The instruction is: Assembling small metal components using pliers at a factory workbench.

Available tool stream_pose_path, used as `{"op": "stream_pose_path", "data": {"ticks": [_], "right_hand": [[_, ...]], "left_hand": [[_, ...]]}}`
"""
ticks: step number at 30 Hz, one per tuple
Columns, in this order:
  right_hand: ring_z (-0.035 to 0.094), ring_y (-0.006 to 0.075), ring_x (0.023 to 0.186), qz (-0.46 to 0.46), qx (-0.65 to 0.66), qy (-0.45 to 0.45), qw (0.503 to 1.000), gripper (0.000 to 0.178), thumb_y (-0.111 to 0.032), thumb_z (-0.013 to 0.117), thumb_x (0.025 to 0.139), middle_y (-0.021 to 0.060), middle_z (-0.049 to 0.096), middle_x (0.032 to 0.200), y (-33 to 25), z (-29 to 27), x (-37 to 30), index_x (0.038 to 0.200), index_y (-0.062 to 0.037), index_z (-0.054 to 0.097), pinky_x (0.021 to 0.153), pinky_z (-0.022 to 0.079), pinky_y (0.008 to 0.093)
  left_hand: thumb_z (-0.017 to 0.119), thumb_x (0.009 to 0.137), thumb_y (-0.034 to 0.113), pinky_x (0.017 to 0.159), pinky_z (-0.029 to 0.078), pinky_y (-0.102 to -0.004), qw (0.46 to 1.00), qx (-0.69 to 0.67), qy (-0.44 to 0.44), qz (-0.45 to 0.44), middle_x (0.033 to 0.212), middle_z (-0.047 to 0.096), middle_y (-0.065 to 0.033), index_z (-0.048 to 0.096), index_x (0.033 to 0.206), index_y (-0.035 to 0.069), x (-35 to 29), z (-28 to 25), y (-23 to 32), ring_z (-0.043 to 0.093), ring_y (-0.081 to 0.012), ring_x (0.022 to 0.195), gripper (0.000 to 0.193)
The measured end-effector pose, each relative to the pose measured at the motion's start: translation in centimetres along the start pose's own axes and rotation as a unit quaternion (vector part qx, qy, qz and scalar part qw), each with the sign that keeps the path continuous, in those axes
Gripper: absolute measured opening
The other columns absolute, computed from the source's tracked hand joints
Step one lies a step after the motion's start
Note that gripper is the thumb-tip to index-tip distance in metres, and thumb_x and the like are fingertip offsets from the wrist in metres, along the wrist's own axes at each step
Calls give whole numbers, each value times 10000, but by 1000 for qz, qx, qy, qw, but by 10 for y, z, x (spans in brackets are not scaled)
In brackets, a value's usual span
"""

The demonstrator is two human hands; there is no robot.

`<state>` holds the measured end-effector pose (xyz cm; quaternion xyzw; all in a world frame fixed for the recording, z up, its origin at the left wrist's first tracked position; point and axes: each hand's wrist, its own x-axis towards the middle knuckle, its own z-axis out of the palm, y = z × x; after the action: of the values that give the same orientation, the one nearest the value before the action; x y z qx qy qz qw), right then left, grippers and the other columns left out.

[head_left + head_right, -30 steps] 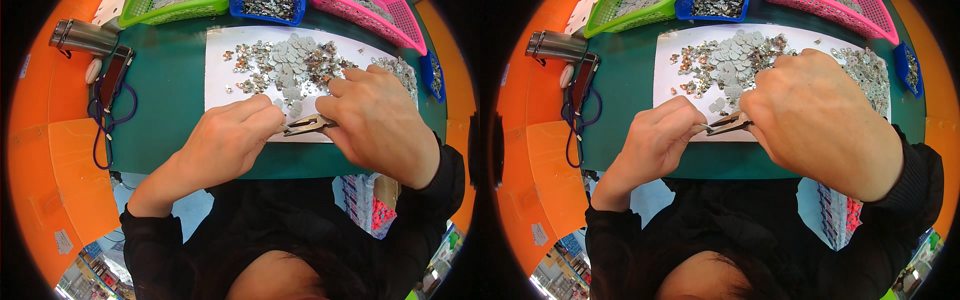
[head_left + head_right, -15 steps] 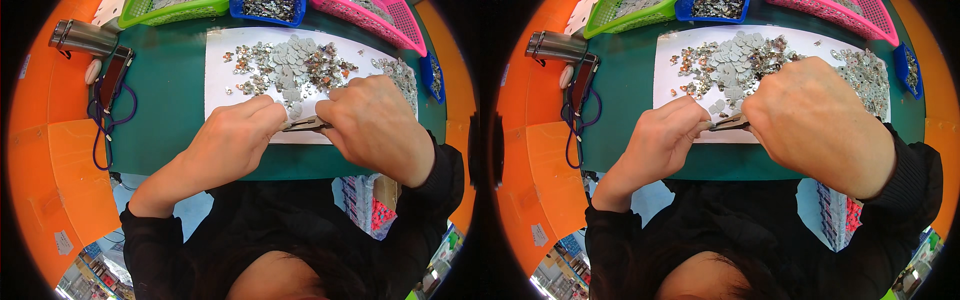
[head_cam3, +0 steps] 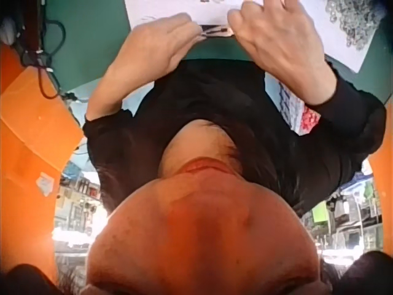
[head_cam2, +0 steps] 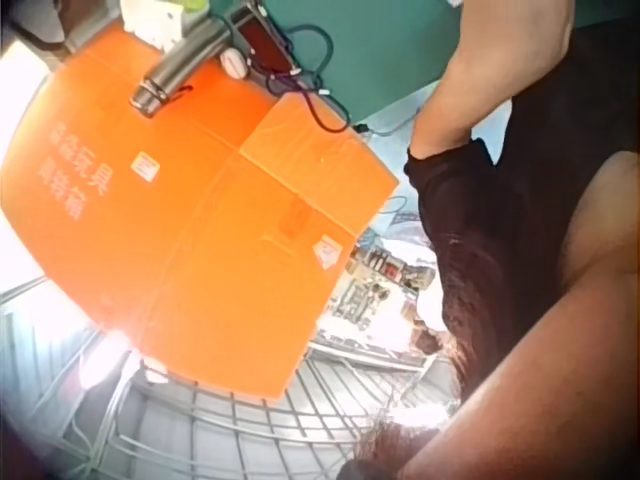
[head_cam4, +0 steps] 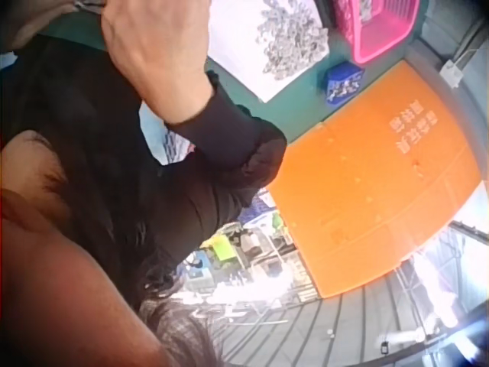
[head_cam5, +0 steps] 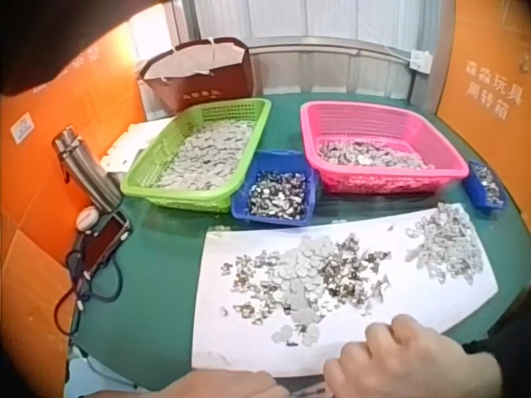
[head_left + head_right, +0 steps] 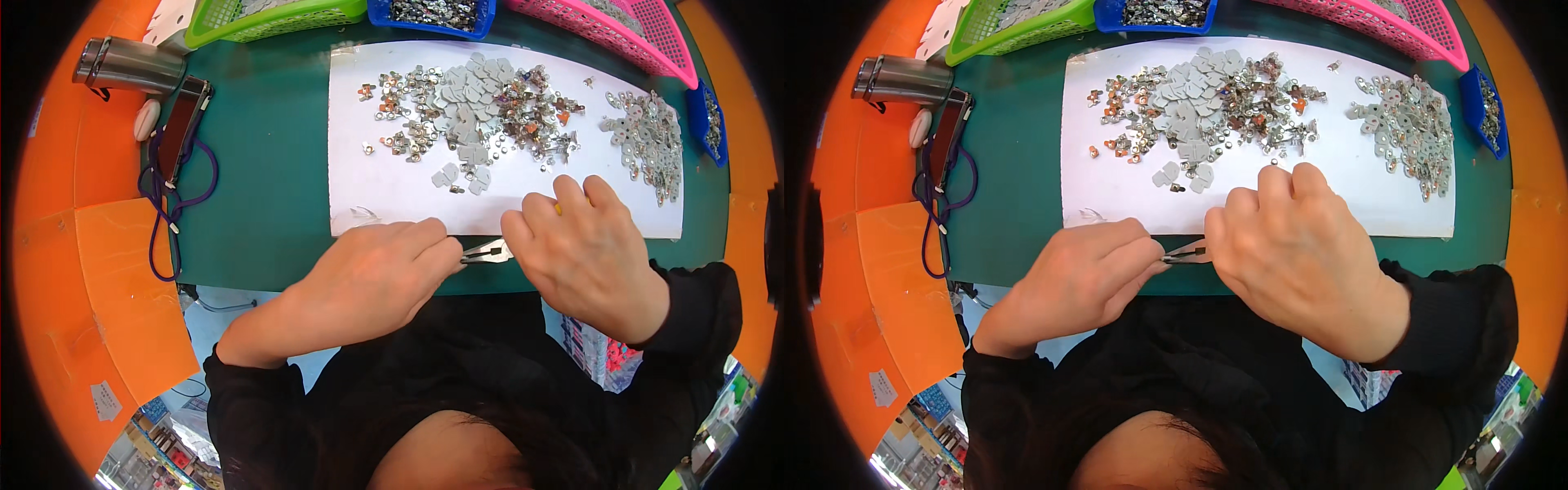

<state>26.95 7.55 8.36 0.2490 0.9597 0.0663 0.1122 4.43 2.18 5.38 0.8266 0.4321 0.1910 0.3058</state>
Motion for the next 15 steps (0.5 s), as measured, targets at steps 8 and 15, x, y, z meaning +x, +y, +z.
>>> {"op": "stream_pose_path", "data": {"ticks": [8, 15], "right_hand": [[527, 244, 716, 76, 274, 266, 921, 314, 6, 700, 609, 39, 534, 752, 12, 60, 8, 899, -114, 675, 647, 382, 364], [540, 248, 739, 78, 235, 368, 896, 321, 11, 740, 655, 31, 573, 778, -12, 81, 20, 952, -110, 726, 668, 401, 348]], "left_hand": [[630, 962, 38, 635, 535, -253, 893, -358, 209, -173, 865, 676, -97, 694, 1029, -45, -22, 29, -36, 674, -150, 729, 125], [608, 986, 45, 650, 544, -248, 827, -472, 245, -184, 868, 688, -104, 702, 1042, -67, -22, 36, -42, 675, -148, 729, 157]]}}
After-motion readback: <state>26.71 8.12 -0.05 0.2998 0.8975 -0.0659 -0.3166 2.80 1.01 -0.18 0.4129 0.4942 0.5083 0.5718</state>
